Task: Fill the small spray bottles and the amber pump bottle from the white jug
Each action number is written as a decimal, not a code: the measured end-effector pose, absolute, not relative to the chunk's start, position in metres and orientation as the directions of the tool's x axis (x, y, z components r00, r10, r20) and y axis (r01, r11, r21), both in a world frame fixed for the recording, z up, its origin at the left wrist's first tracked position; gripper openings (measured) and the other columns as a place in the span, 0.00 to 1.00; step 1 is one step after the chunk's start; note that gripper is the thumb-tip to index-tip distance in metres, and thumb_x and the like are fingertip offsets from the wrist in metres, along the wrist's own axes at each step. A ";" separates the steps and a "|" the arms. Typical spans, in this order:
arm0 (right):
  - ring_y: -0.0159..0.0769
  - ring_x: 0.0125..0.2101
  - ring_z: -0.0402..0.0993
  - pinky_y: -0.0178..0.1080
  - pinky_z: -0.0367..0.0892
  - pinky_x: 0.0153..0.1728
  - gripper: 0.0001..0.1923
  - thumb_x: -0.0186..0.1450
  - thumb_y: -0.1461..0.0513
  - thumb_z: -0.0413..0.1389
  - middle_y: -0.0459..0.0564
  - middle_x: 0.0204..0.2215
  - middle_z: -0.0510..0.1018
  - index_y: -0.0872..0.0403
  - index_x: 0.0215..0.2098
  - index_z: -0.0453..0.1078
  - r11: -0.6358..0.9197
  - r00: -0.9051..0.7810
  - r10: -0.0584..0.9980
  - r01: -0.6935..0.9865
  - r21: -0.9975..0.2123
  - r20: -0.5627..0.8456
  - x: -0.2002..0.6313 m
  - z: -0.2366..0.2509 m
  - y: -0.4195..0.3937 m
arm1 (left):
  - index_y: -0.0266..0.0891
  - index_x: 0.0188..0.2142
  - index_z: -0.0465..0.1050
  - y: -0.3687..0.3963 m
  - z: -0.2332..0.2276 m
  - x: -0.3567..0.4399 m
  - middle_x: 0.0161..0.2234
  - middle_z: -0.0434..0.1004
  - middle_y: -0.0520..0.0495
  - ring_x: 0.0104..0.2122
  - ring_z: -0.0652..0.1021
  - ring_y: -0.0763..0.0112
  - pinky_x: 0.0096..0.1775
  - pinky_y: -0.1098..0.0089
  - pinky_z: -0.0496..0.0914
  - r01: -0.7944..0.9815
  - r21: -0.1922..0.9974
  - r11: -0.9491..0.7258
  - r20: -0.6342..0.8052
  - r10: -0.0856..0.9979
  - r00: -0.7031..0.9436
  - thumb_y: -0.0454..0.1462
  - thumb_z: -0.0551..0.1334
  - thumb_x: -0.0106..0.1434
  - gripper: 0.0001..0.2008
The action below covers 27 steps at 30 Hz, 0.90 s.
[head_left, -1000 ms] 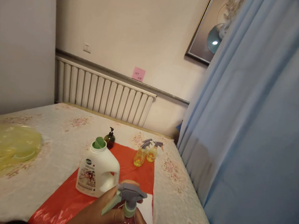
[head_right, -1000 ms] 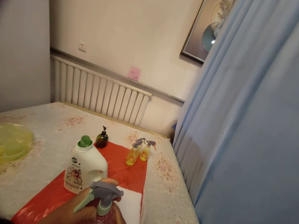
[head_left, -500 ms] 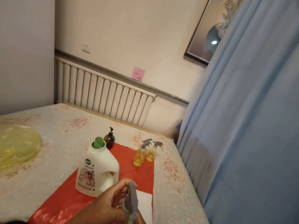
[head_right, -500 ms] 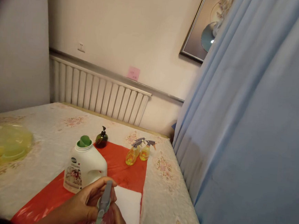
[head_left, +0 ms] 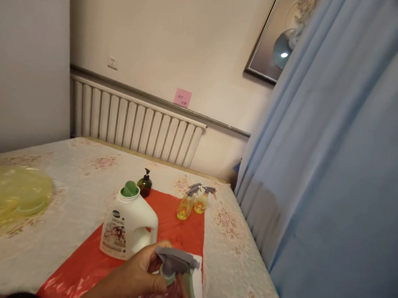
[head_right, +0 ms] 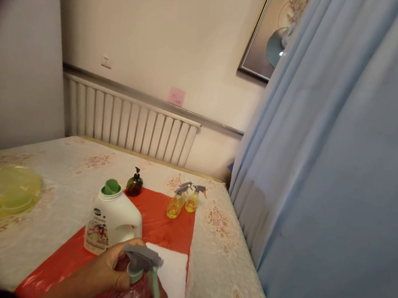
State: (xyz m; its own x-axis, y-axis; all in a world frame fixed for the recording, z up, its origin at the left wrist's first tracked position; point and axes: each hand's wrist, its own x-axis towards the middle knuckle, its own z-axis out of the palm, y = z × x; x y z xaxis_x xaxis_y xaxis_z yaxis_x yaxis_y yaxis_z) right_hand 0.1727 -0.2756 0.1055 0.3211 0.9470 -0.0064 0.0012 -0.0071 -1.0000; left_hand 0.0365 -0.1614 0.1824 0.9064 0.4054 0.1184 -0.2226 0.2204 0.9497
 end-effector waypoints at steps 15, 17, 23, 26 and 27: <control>0.58 0.55 0.71 0.47 0.70 0.52 0.52 0.42 0.51 0.72 0.59 0.57 0.74 0.53 0.63 0.63 0.013 0.339 0.937 0.194 -0.981 0.079 0.175 0.081 -0.287 | 0.43 0.44 0.75 -0.164 0.219 0.030 0.38 0.77 0.50 0.38 0.75 0.65 0.41 0.67 0.68 -0.351 0.934 0.068 0.258 0.550 0.794 0.48 0.70 0.56 0.20; 0.57 0.52 0.74 0.47 0.72 0.48 0.55 0.41 0.51 0.73 0.59 0.56 0.74 0.53 0.64 0.61 -0.025 0.311 0.950 0.170 -0.985 0.029 0.180 0.083 -0.287 | 0.43 0.43 0.75 -0.166 0.223 0.028 0.37 0.77 0.50 0.39 0.75 0.65 0.42 0.67 0.68 -0.306 0.952 0.006 0.260 0.512 0.818 0.44 0.68 0.59 0.14; 0.55 0.49 0.76 0.46 0.73 0.46 0.60 0.35 0.54 0.75 0.58 0.55 0.74 0.54 0.64 0.60 -0.118 0.274 0.959 0.168 -0.979 -0.068 0.184 0.094 -0.289 | 0.42 0.40 0.73 -0.170 0.233 0.025 0.36 0.75 0.53 0.38 0.74 0.67 0.40 0.70 0.67 -0.232 0.965 -0.120 0.261 0.471 0.842 0.37 0.64 0.63 0.06; 0.55 0.50 0.75 0.46 0.72 0.48 0.60 0.36 0.56 0.74 0.58 0.55 0.75 0.54 0.65 0.59 -0.162 0.323 0.940 0.127 -0.979 -0.114 0.179 0.097 -0.291 | 0.42 0.39 0.73 -0.169 0.234 0.023 0.34 0.73 0.55 0.36 0.73 0.69 0.40 0.71 0.66 -0.232 0.962 -0.143 0.273 0.489 0.829 0.36 0.64 0.62 0.05; 0.56 0.51 0.74 0.46 0.71 0.50 0.60 0.35 0.57 0.74 0.57 0.54 0.75 0.54 0.65 0.60 -0.144 0.338 0.936 0.120 -0.982 -0.096 0.177 0.098 -0.292 | 0.42 0.38 0.73 -0.169 0.235 0.023 0.33 0.73 0.55 0.36 0.73 0.70 0.39 0.71 0.66 -0.202 0.967 -0.155 0.252 0.478 0.842 0.35 0.65 0.62 0.05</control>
State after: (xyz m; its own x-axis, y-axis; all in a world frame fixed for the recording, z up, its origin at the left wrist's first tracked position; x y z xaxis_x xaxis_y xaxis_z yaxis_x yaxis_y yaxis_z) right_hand 0.1771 -0.2917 0.0976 0.3385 0.9361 -0.0960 0.1202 -0.1442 -0.9822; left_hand 0.0228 -0.1689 0.2349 0.8417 0.4775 0.2521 -0.2017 -0.1550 0.9671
